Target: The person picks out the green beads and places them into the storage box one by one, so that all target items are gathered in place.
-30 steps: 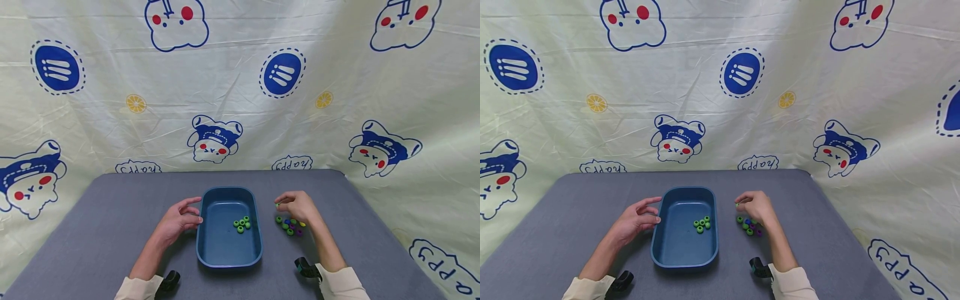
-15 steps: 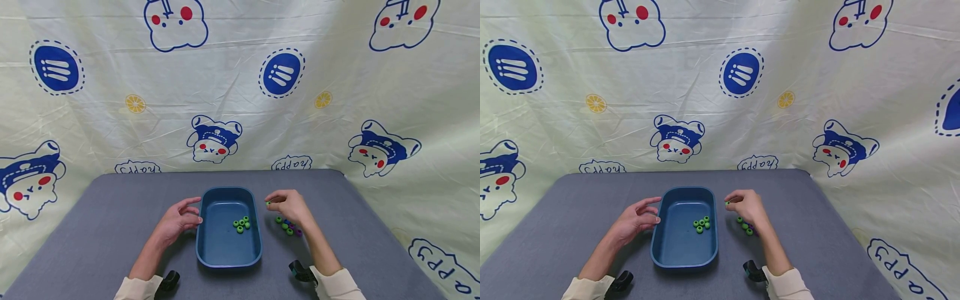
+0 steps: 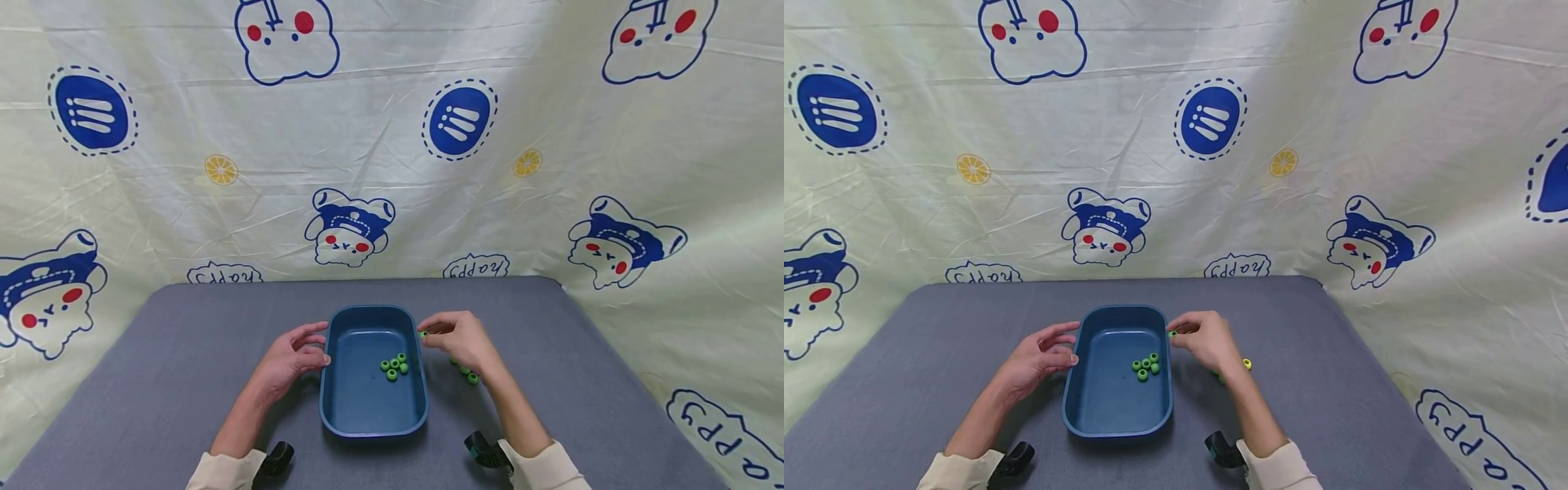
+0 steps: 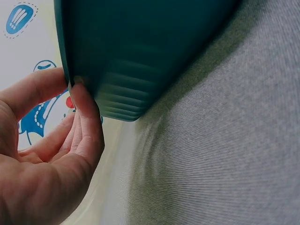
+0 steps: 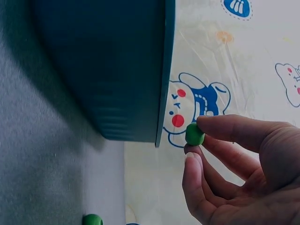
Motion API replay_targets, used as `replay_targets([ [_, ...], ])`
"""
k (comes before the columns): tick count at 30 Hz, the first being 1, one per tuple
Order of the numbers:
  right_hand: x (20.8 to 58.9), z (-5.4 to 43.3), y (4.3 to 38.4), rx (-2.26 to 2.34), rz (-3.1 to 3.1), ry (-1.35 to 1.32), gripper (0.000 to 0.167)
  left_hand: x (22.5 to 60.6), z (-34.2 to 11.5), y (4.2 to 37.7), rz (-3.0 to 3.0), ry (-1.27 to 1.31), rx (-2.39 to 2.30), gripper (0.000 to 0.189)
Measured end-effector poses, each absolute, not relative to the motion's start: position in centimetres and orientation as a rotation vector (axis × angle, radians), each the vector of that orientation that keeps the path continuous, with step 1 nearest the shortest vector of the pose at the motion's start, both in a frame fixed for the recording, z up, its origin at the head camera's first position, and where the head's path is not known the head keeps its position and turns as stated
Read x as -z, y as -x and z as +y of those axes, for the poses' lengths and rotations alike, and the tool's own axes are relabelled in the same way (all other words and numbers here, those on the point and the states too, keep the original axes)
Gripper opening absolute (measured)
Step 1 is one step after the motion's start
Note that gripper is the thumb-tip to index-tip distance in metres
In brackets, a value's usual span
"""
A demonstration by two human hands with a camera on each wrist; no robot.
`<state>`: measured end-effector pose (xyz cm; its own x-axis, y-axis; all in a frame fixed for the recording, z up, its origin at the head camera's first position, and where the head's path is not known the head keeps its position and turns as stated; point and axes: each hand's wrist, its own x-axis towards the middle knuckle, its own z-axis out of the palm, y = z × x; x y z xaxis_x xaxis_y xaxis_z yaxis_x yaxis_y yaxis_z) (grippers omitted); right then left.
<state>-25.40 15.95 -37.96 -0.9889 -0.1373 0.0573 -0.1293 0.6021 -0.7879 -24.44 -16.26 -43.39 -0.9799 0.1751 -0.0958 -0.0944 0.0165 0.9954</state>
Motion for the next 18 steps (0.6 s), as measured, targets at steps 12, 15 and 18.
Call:
replay_targets([
  [12,38.1,14.5,24.6,1.392,2.806,0.332,0.015,43.1,-16.2,24.4,2.100,-0.120,-2.079,0.065],
  [15,38.2,14.2,24.5,1.394,2.799,0.340,0.014,43.2,-16.3,24.4,2.095,-0.114,-2.083,0.065],
  [18,38.3,13.9,24.4,1.387,2.788,0.349,0.013,43.3,-16.3,24.5,2.097,-0.107,-2.079,0.065],
])
